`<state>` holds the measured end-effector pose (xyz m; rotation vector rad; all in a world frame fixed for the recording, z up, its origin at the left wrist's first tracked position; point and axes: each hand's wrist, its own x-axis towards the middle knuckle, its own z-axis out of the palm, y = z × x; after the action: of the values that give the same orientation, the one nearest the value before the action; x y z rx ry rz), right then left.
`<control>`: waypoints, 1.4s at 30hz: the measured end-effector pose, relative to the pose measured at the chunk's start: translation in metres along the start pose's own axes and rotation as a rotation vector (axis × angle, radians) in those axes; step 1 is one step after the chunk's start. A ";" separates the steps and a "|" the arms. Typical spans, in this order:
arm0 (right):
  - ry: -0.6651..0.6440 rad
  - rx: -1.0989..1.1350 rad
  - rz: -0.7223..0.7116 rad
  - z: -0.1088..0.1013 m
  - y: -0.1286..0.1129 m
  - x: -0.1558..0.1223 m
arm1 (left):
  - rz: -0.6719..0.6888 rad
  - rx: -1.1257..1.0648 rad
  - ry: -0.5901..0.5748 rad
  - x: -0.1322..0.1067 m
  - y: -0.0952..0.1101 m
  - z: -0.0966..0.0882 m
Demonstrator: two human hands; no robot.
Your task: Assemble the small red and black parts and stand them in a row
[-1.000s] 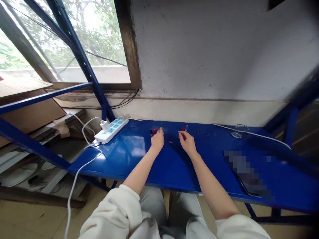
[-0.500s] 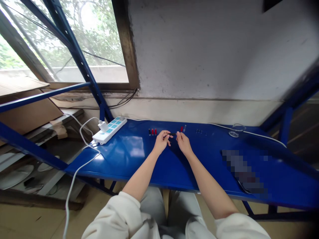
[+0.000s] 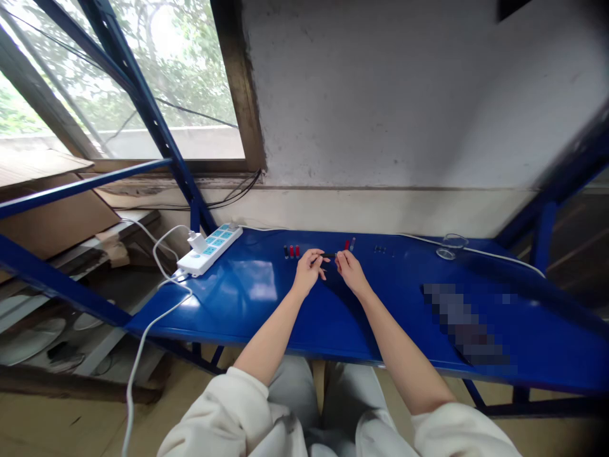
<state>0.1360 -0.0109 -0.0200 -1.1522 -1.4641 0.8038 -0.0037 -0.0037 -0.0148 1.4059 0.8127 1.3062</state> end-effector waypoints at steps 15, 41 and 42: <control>-0.028 -0.127 -0.137 -0.005 -0.002 0.000 | -0.037 -0.007 0.053 0.001 0.001 -0.003; 0.041 -0.155 -0.130 -0.001 -0.013 -0.005 | -0.071 0.045 0.059 -0.002 0.004 -0.002; 0.051 -0.162 -0.128 -0.001 -0.014 -0.006 | -0.074 0.046 0.060 -0.002 0.004 -0.001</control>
<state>0.1336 -0.0208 -0.0087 -1.1767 -1.5655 0.5724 -0.0060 -0.0064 -0.0116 1.3650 0.9316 1.2847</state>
